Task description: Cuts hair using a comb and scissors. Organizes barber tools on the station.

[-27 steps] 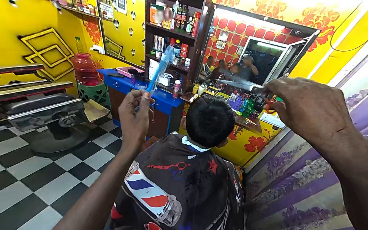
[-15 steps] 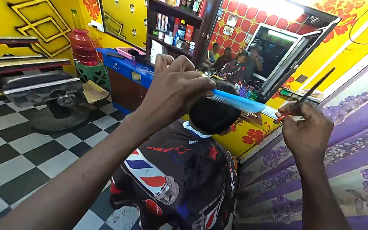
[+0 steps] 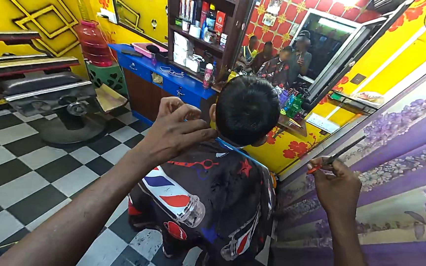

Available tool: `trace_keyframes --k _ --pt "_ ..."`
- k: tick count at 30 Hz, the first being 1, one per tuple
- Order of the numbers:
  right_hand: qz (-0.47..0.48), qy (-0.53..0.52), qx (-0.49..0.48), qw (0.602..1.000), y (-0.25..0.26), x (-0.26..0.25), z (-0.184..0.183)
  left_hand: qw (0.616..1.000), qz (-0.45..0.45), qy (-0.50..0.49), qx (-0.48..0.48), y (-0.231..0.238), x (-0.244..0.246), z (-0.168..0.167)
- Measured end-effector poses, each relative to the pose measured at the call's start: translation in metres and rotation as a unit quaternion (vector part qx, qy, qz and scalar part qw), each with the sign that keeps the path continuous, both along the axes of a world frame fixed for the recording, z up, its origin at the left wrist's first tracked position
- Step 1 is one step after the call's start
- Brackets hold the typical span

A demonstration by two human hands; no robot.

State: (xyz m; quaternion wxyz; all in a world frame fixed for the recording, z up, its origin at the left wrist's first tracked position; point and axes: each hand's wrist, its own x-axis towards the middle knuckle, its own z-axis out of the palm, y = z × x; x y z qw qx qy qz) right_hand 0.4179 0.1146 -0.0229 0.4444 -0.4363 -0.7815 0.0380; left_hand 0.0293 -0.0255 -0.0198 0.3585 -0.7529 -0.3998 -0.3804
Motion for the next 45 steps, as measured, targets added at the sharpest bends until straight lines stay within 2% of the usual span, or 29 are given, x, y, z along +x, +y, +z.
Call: trace_keyframes --k 2,4,6,10,14,17,19,21,23,25,29,33,40,45 --pt "0.009 -0.001 0.001 1.000 0.000 -0.002 0.000 0.996 -0.044 -0.075 0.005 0.003 0.005 0.020" --pt "0.017 -0.001 0.001 1.000 -0.003 -0.007 0.002 0.988 -0.045 -0.144 -0.009 0.010 0.003 0.047" --pt "0.026 0.003 0.000 1.000 -0.006 -0.009 0.002 0.987 -0.027 -0.153 -0.051 0.022 -0.013 0.057" --pt "0.033 0.015 -0.007 0.999 -0.009 -0.006 -0.006 0.985 -0.050 -0.142 -0.082 0.034 -0.032 0.029" --pt "0.015 0.000 -0.027 1.000 -0.008 -0.003 -0.013 0.993 -0.019 -0.081 -0.086 0.032 -0.032 0.000" --pt "0.042 0.015 -0.055 0.997 -0.005 -0.004 -0.011 0.993 -0.021 -0.061 -0.096 0.024 -0.029 -0.014" --pt "0.099 0.046 -0.097 0.989 -0.002 -0.011 -0.004 0.981 -0.092 -0.143 -0.098 0.014 -0.016 -0.013" --pt "0.152 0.082 -0.099 0.980 0.004 -0.025 0.007 0.946 -0.152 -0.267 -0.101 0.008 -0.001 0.000" --pt "0.210 0.123 -0.061 0.968 0.018 -0.041 0.020 0.922 -0.150 -0.341 -0.104 0.013 0.009 0.019" --pt "0.280 0.118 -0.059 0.951 0.036 -0.058 0.036 0.912 -0.130 -0.371 -0.115 0.027 0.010 0.030" --pt "0.416 0.080 -0.130 0.897 0.072 -0.091 0.056 0.891 -0.194 -0.386 -0.140 0.048 0.007 0.032" --pt "0.480 0.066 -0.128 0.865 0.096 -0.110 0.051 0.891 -0.176 -0.388 -0.158 0.050 0.010 0.032" --pt "0.491 0.111 -0.183 0.845 0.103 -0.119 0.041 0.893 -0.146 -0.391 -0.168 0.063 0.010 0.041" --pt "0.462 0.128 -0.246 0.843 0.108 -0.122 0.040 0.885 -0.147 -0.391 -0.206 0.084 0.004 0.052"
